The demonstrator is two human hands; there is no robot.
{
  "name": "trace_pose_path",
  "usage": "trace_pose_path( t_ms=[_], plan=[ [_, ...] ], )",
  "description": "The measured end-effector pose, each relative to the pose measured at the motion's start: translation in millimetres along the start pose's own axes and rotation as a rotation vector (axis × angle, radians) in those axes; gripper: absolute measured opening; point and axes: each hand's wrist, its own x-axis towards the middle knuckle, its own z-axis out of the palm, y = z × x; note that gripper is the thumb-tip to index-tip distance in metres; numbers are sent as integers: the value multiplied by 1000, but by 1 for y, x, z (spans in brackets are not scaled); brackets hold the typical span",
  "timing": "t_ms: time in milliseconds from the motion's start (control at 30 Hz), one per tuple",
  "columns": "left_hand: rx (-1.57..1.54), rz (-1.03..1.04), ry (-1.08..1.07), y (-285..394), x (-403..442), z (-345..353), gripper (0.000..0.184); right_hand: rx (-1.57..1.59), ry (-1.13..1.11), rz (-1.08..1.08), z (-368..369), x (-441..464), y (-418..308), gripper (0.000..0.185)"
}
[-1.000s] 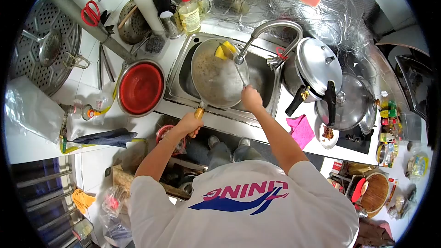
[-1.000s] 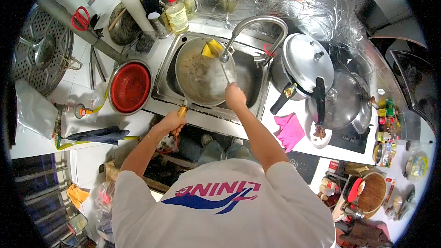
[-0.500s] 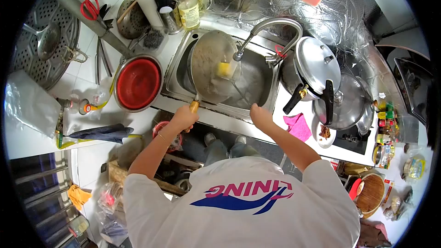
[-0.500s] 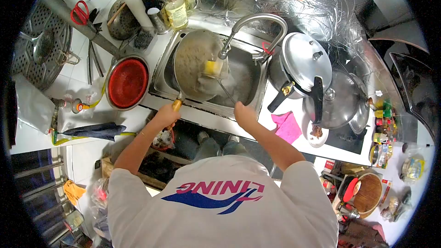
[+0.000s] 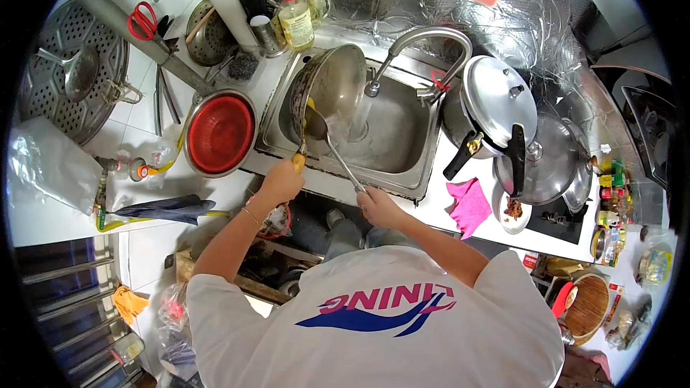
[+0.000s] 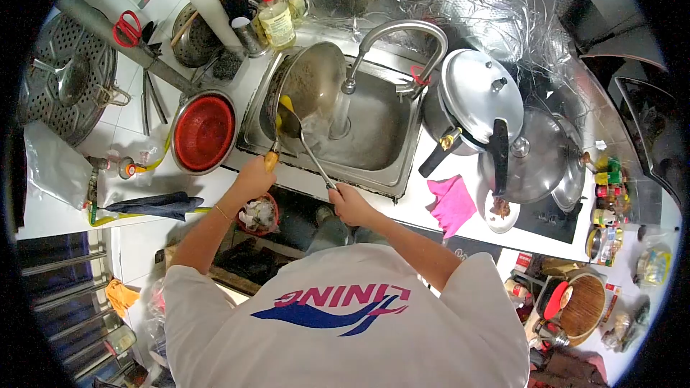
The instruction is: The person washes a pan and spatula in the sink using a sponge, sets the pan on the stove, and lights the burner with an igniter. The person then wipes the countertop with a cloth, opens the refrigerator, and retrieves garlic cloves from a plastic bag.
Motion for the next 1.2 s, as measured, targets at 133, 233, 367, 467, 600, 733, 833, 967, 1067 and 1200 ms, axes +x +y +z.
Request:
trace_pose_path(
  t_ms=[133,233,367,467,600,733,833,967,1067,1200],
  plan=[
    [-106,-101,-116,12,-2,-9,25,-178,93,-106,-4,20,29,30],
    [-197,-159,-144,9,0,-4,23,-594,239,-184,-28,41,60,29],
    [-359,-206,-185,12,-3,-3,17,-850,376,-77,-55,56,58,24],
    [-464,-268,-261,11,-3,-6,12,-972,534,-125,-79,80,48,17],
    [-658,-350,-380,-1,-1,9,10,-1071,618,-124,-89,87,29,13],
    [-776,-420,-462,-7,3,25,11,-1024,490,-89,-87,64,37,10],
    [-903,-424,-528,-17,7,30,19,-1024,347,-3,-81,26,48,12],
    [-942,-438,-580,-15,11,30,26,-846,132,-9,-66,-8,53,27],
    [-950,-466,-611,-17,13,33,26,-792,79,8,-42,-3,39,29],
    [-961,-413,-610,-28,16,43,20,-766,184,-131,-24,42,6,27]
  ],
)
